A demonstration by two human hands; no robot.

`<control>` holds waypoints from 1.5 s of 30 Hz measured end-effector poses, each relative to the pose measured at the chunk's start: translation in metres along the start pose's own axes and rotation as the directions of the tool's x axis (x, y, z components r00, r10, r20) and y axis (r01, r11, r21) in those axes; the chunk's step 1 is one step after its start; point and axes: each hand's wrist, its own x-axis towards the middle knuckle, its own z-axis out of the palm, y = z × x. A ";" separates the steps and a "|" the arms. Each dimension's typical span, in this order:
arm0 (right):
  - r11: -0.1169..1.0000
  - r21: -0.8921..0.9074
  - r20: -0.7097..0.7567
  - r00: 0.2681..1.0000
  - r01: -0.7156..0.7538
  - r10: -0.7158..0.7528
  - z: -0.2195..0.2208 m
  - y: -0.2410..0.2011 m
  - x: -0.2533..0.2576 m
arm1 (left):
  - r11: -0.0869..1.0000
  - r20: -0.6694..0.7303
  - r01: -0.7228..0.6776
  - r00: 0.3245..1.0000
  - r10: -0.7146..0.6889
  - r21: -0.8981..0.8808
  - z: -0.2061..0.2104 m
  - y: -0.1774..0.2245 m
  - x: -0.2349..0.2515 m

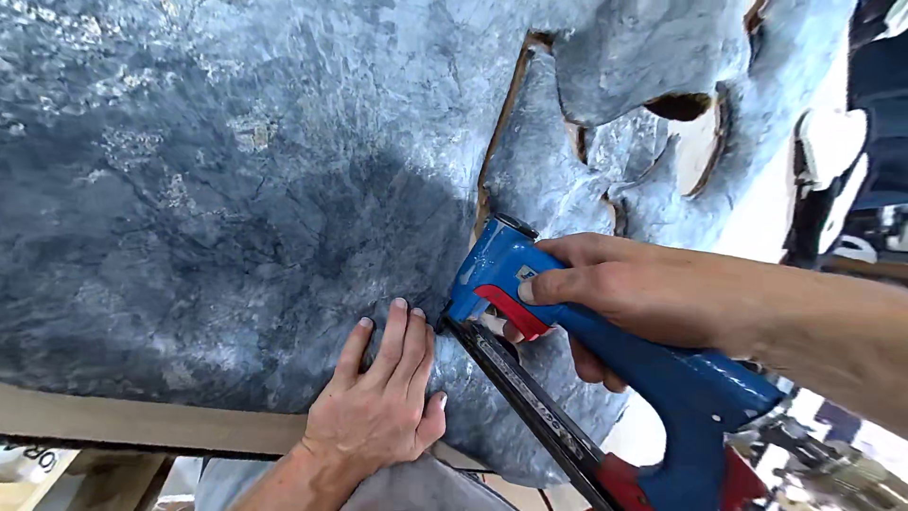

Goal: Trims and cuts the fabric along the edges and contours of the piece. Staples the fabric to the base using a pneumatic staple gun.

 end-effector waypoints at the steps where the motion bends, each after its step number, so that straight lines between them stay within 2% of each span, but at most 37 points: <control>1: 1.000 -0.004 0.002 1.000 -0.003 0.003 0.000 -0.002 0.000 | 1.000 -0.007 0.005 1.000 -0.005 -0.005 0.000 0.000 0.000; 11: 0.999 -0.001 0.019 0.999 -0.036 0.036 0.009 -0.020 -0.003 | 0.997 -0.050 0.060 0.997 -0.062 -0.037 0.002 -0.001 0.000; 15: 1.000 -0.015 0.005 1.000 0.004 -0.004 0.010 -0.017 -0.003 | 0.996 -0.096 0.069 0.992 -0.075 -0.063 0.003 0.000 -0.001; 17: 0.997 0.037 -0.014 0.997 0.072 -0.072 0.002 -0.008 -0.005 | 0.991 -0.210 0.000 0.977 -0.029 -0.133 0.004 -0.005 -0.006; 19: 0.976 0.137 -0.011 0.985 0.172 -0.172 -0.012 0.010 -0.011 | 0.960 -0.346 -0.168 0.935 0.082 -0.225 0.002 -0.013 -0.019; 20: 0.958 0.191 -0.001 0.976 0.214 -0.218 -0.020 0.021 -0.014 | 0.932 -0.359 -0.275 0.916 0.180 -0.235 -0.001 -0.018 -0.028; 22: 0.923 0.270 0.033 0.956 0.272 -0.291 -0.033 0.042 -0.015 | 0.904 -0.226 -0.386 0.911 0.344 -0.183 -0.008 -0.023 -0.039; 24: 0.892 0.308 0.059 0.929 0.330 -0.364 -0.034 0.057 -0.011 | 0.941 -0.052 -0.329 0.944 0.325 -0.078 -0.014 -0.018 -0.041; 27: 0.852 0.313 0.044 0.890 0.420 -0.454 -0.023 0.072 0.001 | 0.983 0.025 -0.167 0.986 0.166 0.073 -0.012 -0.008 -0.035; 32: 0.875 0.298 0.006 0.915 0.383 -0.403 -0.012 0.081 0.005 | 0.990 -0.009 -0.023 1.000 0.024 0.140 -0.006 -0.011 -0.031; 36: 0.924 0.231 -0.015 0.951 0.305 -0.310 0.002 0.061 -0.008 | 0.990 -0.014 0.047 0.999 -0.045 0.131 -0.008 -0.016 -0.022; 41: 0.971 0.050 -0.012 0.972 0.235 -0.235 0.008 0.022 -0.011 | 0.991 -0.056 0.064 0.997 -0.058 0.114 -0.006 -0.018 -0.017; 45: 0.989 -0.022 0.003 0.989 0.149 -0.149 0.011 0.002 -0.008 | 0.995 -0.096 0.070 0.993 -0.063 0.073 -0.002 -0.016 -0.015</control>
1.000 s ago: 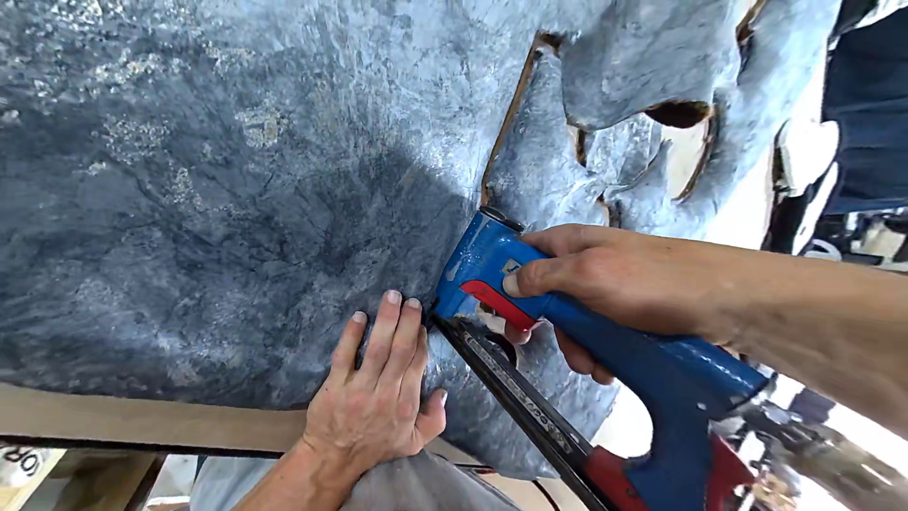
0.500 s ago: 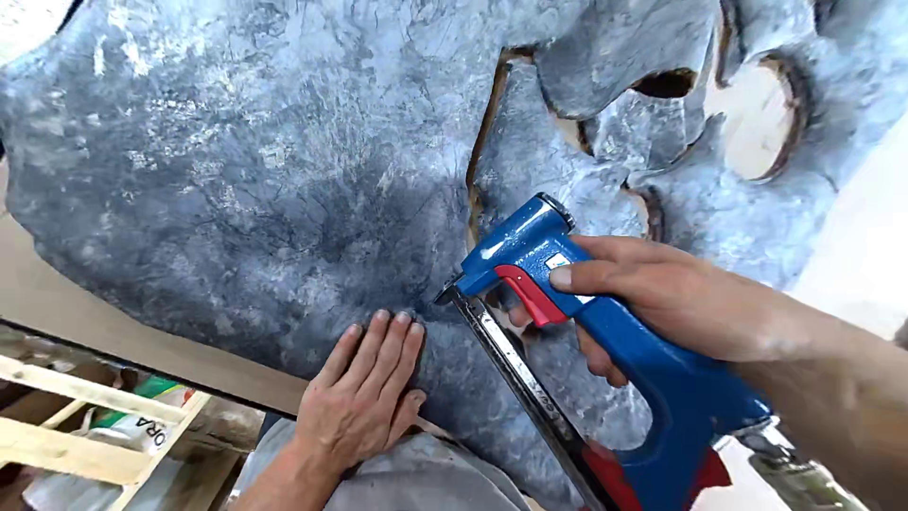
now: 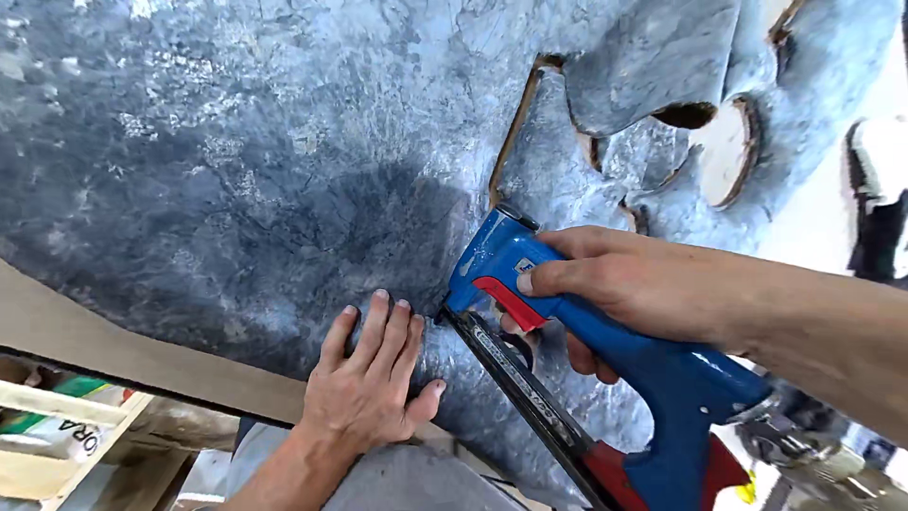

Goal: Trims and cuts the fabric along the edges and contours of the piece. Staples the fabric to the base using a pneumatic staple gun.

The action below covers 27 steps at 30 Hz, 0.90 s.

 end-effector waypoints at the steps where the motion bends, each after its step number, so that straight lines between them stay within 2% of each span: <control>1: 1.000 -0.013 -0.002 1.000 -0.015 0.015 0.001 -0.004 0.001 | 1.000 -0.002 0.006 1.000 -0.006 -0.006 0.000 0.000 0.000; 12: 0.989 -0.079 -0.013 0.992 -0.127 0.126 0.012 -0.032 0.005 | 0.996 -0.030 0.051 0.998 -0.053 -0.068 0.001 0.000 0.002; 17: 0.991 -0.052 -0.008 0.992 -0.127 0.127 0.019 -0.042 0.002 | 0.994 -0.022 0.069 0.997 -0.071 -0.085 0.001 0.000 0.003; 22: 0.989 -0.113 0.001 0.995 -0.096 0.097 0.022 -0.048 0.004 | 0.993 -0.026 0.078 0.996 -0.080 -0.090 0.003 -0.001 0.003; 25: 1.000 -0.028 -0.022 1.000 -0.002 0.002 0.011 -0.038 -0.004 | 0.982 -0.131 0.018 0.990 -0.044 -0.191 0.001 -0.008 -0.003; 27: 0.991 0.090 -0.041 0.994 0.101 -0.097 -0.004 -0.021 -0.015 | 0.942 -0.255 -0.123 0.966 0.041 -0.312 -0.004 -0.012 -0.016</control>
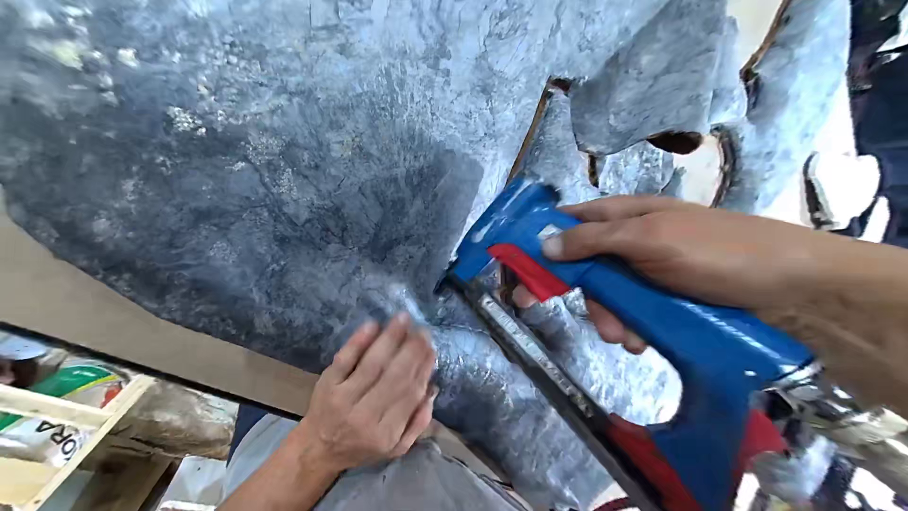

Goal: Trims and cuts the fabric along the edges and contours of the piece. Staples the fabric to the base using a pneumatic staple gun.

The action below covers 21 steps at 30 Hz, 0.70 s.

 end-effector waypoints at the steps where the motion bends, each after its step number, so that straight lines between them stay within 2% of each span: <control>1: 0.996 0.065 0.011 0.998 0.059 -0.060 -0.010 0.008 -0.003 | 0.994 0.010 -0.095 0.995 0.095 -0.054 -0.005 0.000 -0.006; 3: 0.975 0.152 0.056 0.983 0.165 -0.175 -0.023 0.026 -0.003 | 0.970 0.177 -0.231 0.955 0.240 -0.070 -0.013 0.007 -0.012; 5: 0.955 0.177 0.052 0.967 0.237 -0.250 -0.022 0.040 0.001 | 0.974 0.337 -0.214 0.925 0.178 0.072 -0.011 0.018 -0.012; 6: 0.950 0.162 0.040 0.960 0.266 -0.276 -0.018 0.044 0.002 | 0.971 0.357 -0.175 0.928 0.106 0.165 -0.010 0.023 -0.012; 8: 0.939 0.156 0.039 0.948 0.307 -0.316 -0.011 0.054 0.007 | 0.941 0.335 -0.085 0.942 -0.032 0.329 -0.006 0.025 -0.011; 11: 0.932 0.187 0.070 0.943 0.309 -0.327 -0.007 0.069 0.013 | 0.904 0.314 -0.028 0.942 -0.119 0.426 -0.003 0.025 -0.013; 16: 0.958 0.118 0.075 0.960 0.262 -0.271 -0.007 0.074 0.004 | 0.908 0.267 0.066 0.945 -0.191 0.414 -0.004 0.014 -0.006; 21: 0.988 -0.037 0.049 0.988 0.147 -0.145 0.010 0.045 -0.003 | 0.920 0.287 0.066 0.939 -0.188 0.386 -0.013 -0.004 0.000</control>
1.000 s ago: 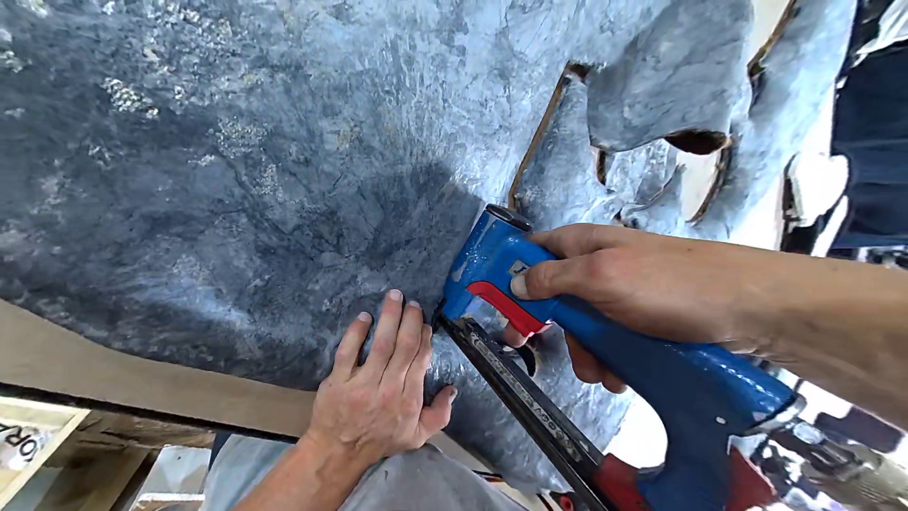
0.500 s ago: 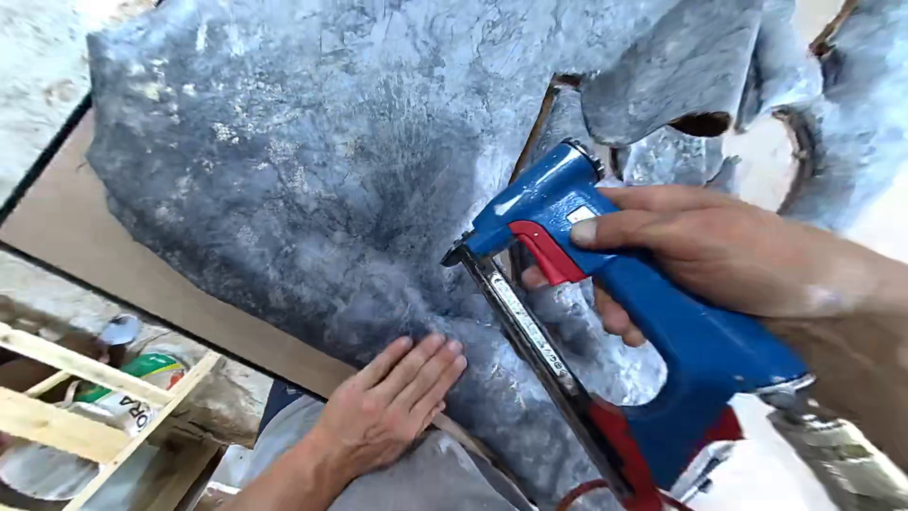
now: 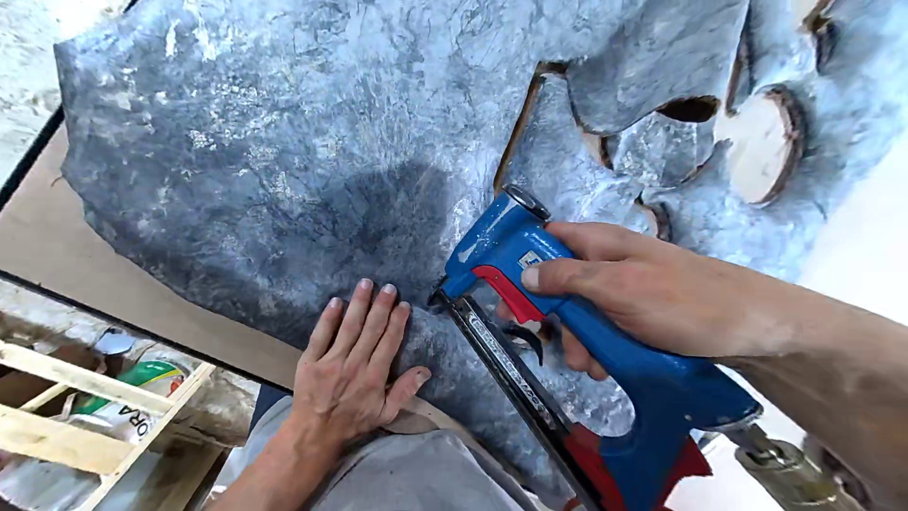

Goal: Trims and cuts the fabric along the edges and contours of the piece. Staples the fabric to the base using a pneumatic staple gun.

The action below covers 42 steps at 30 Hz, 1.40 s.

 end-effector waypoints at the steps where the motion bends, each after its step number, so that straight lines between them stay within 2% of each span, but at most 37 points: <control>1: 0.999 -0.028 -0.005 1.000 -0.027 0.027 0.004 -0.009 0.003 | 1.000 -0.008 -0.004 1.000 0.004 -0.010 0.001 -0.001 0.001; 5: 0.979 -0.139 -0.022 0.989 -0.148 0.146 0.016 -0.039 0.014 | 0.998 -0.045 0.008 0.999 -0.011 -0.070 0.007 -0.001 0.002; 10: 0.949 -0.189 -0.020 0.967 -0.251 0.252 0.023 -0.059 0.023 | 0.994 -0.055 0.017 0.998 -0.023 -0.104 0.008 0.000 0.003; 19: 0.926 -0.197 -0.009 0.945 -0.323 0.328 0.028 -0.074 0.032 | 0.991 -0.055 0.037 0.997 -0.044 -0.133 0.008 0.001 0.005; 30: 0.923 -0.196 -0.005 0.942 -0.330 0.336 0.040 -0.088 0.037 | 0.985 -0.064 0.065 0.995 -0.076 -0.159 0.007 0.000 0.005; 33: 0.964 -0.056 -0.009 0.966 -0.259 0.259 0.022 -0.076 0.025 | 0.966 -0.172 0.000 0.984 -0.046 -0.259 0.003 -0.007 0.002; 35: 0.987 0.056 0.013 0.988 -0.154 0.153 0.004 -0.059 0.014 | 0.928 -0.276 -0.138 0.960 0.040 -0.346 -0.002 -0.010 -0.010; 36: 0.990 0.100 0.024 0.995 -0.102 0.100 -0.004 -0.049 0.009 | 0.909 -0.296 -0.235 0.946 0.132 -0.345 -0.005 -0.009 -0.015; 38: 0.987 0.162 0.029 1.000 -0.001 -0.003 -0.012 -0.031 0.006 | 0.891 -0.202 -0.347 0.933 0.296 -0.295 -0.008 0.000 -0.019; 40: 0.982 0.175 -0.014 0.997 0.072 -0.070 -0.006 -0.017 0.006 | 0.940 -0.075 -0.293 0.956 0.284 -0.172 -0.007 0.009 -0.020; 42: 0.981 0.166 -0.055 0.994 0.101 -0.093 0.003 -0.005 0.008 | 0.985 -0.039 -0.160 0.987 0.158 -0.065 -0.006 0.010 -0.024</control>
